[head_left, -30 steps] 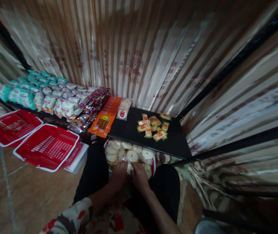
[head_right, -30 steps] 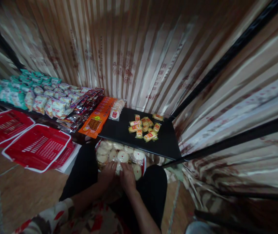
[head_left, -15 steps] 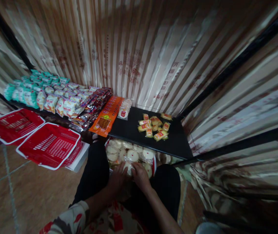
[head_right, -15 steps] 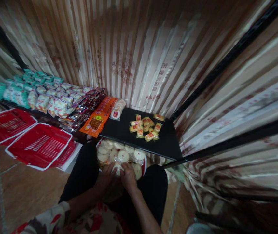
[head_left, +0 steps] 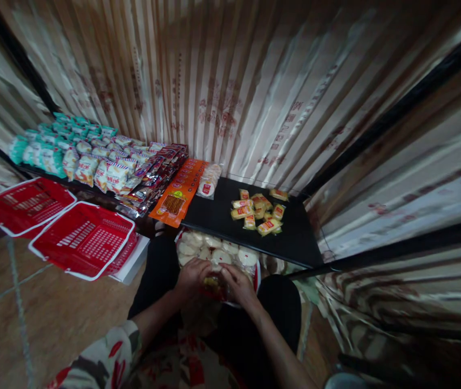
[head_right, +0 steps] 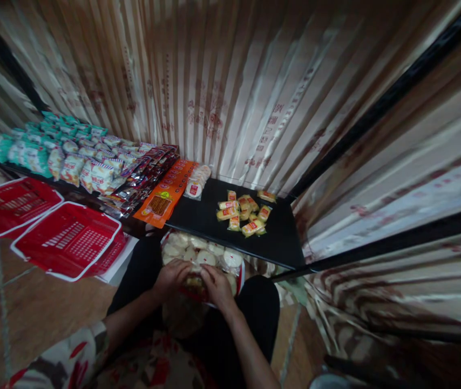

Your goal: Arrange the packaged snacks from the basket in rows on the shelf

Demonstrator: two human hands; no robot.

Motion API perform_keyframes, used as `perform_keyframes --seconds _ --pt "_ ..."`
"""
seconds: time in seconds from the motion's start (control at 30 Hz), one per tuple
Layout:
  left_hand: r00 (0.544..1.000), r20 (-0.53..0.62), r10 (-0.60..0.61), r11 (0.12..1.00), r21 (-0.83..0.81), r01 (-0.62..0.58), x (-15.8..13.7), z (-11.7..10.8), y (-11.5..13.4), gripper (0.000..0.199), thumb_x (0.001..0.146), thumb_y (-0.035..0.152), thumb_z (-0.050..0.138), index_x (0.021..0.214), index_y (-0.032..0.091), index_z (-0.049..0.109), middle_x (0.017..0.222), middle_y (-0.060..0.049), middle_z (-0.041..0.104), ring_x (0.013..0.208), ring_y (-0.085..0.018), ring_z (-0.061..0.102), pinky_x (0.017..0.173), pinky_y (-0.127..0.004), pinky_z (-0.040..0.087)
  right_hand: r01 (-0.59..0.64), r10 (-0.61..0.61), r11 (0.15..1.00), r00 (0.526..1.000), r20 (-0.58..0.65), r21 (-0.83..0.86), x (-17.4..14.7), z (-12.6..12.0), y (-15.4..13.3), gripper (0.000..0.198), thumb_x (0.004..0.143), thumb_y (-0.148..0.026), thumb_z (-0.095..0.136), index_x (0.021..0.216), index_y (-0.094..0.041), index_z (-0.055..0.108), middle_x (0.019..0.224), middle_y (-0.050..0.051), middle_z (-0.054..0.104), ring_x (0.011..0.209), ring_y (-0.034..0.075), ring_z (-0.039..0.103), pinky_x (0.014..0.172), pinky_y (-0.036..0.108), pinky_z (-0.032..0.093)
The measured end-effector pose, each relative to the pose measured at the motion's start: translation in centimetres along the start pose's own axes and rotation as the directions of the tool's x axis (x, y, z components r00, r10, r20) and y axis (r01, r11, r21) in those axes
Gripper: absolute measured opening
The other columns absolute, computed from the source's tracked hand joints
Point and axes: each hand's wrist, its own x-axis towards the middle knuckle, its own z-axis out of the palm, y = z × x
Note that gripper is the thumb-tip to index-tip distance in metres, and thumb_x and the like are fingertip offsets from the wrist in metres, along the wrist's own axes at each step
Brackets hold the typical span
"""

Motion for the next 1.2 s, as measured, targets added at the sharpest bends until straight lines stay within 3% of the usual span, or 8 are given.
perform_keyframes --seconds 0.1,0.27,0.5,0.63,0.73,0.8,1.0,1.2 --pt "0.993 0.049 -0.107 0.987 -0.113 0.112 1.9 -1.6 0.0 0.027 0.090 0.028 0.042 0.094 0.019 0.067 0.092 -0.004 0.069 0.089 -0.018 0.062 0.083 -0.029 0.047 -0.074 0.073 0.996 0.997 0.039 0.040 0.6 0.1 -0.3 0.041 0.074 -0.048 0.058 0.102 -0.020 0.069 0.101 0.007 0.070 0.094 0.024 0.063 0.086 0.036 0.048" --pt "0.963 0.073 -0.260 0.914 -0.304 0.270 4.0 -2.9 -0.2 0.023 0.085 0.029 0.048 0.092 0.019 0.068 0.092 -0.002 0.071 0.088 -0.017 0.064 0.080 -0.026 0.047 -0.089 0.072 0.983 0.992 0.106 0.160 1.5 0.6 -1.0 0.036 0.080 -0.049 0.052 0.091 -0.020 0.069 0.083 0.004 0.070 0.077 0.020 0.063 0.071 0.031 0.050" --pt "0.965 0.041 -0.260 0.913 -0.315 0.260 6.6 -4.3 -1.0 0.020 0.085 0.031 0.050 0.090 0.021 0.067 0.091 0.000 0.070 0.087 -0.015 0.063 0.080 -0.025 0.048 -0.084 0.075 0.942 0.996 0.040 0.326 4.0 0.9 -2.9 0.040 0.070 -0.054 0.062 0.087 -0.019 0.070 0.080 0.005 0.070 0.074 0.020 0.063 0.070 0.032 0.049" --pt "0.962 -0.168 -0.216 0.965 -0.185 0.184 7.8 -5.3 -0.8 0.028 0.087 0.028 0.046 0.108 0.018 0.061 0.108 -0.006 0.064 0.103 -0.019 0.058 0.093 -0.033 0.046 -0.093 0.095 0.916 0.995 0.014 0.390 6.3 0.5 -4.2 0.040 0.065 -0.056 0.066 0.083 -0.020 0.069 0.076 0.003 0.069 0.068 0.019 0.061 0.065 0.029 0.048" --pt "0.908 -0.385 -0.165 0.986 -0.050 0.158 8.4 -5.1 -0.8 0.039 0.087 0.025 0.044 0.123 0.012 0.050 0.127 -0.014 0.053 0.120 -0.024 0.047 0.102 -0.041 0.039 -0.097 0.120 0.901 0.992 -0.027 0.422 8.7 0.1 -4.8 0.044 0.063 -0.057 0.067 0.082 -0.017 0.068 0.071 0.004 0.068 0.063 0.018 0.059 0.059 0.027 0.045" --pt "0.887 -0.443 -0.131 0.989 0.001 0.146 8.7 -4.4 -1.0 0.042 0.088 0.023 0.041 0.129 0.012 0.045 0.135 -0.015 0.045 0.126 -0.025 0.041 0.104 -0.043 0.037 -0.086 0.121 0.918 0.990 -0.068 0.388 10.5 -0.1 -4.9 0.044 0.064 -0.057 0.065 0.081 -0.016 0.068 0.070 0.004 0.067 0.061 0.017 0.058 0.057 0.026 0.044" --pt "0.946 -0.308 -0.100 0.989 0.073 0.128 10.6 -1.5 -2.6 0.045 0.086 0.016 0.038 0.131 0.012 0.045 0.143 -0.014 0.039 0.134 -0.027 0.032 0.107 -0.046 0.035 -0.044 0.077 0.988 0.970 -0.232 0.148 16.0 0.0 -4.3 0.037 0.069 -0.052 0.059 0.085 -0.020 0.066 0.068 0.000 0.066 0.060 0.015 0.057 0.057 0.025 0.044" --pt "0.965 -0.236 -0.115 0.986 0.088 0.139 13.4 -1.0 -4.1 0.053 0.083 0.012 0.037 0.135 0.008 0.040 0.145 -0.016 0.036 0.137 -0.028 0.026 0.109 -0.048 0.033 -0.042 0.058 0.997 0.963 -0.262 0.066 20.5 0.4 -4.3 0.030 0.073 -0.044 0.054 0.092 -0.023 0.063 0.071 0.000 0.067 0.061 0.017 0.061 0.059 0.028 0.048"
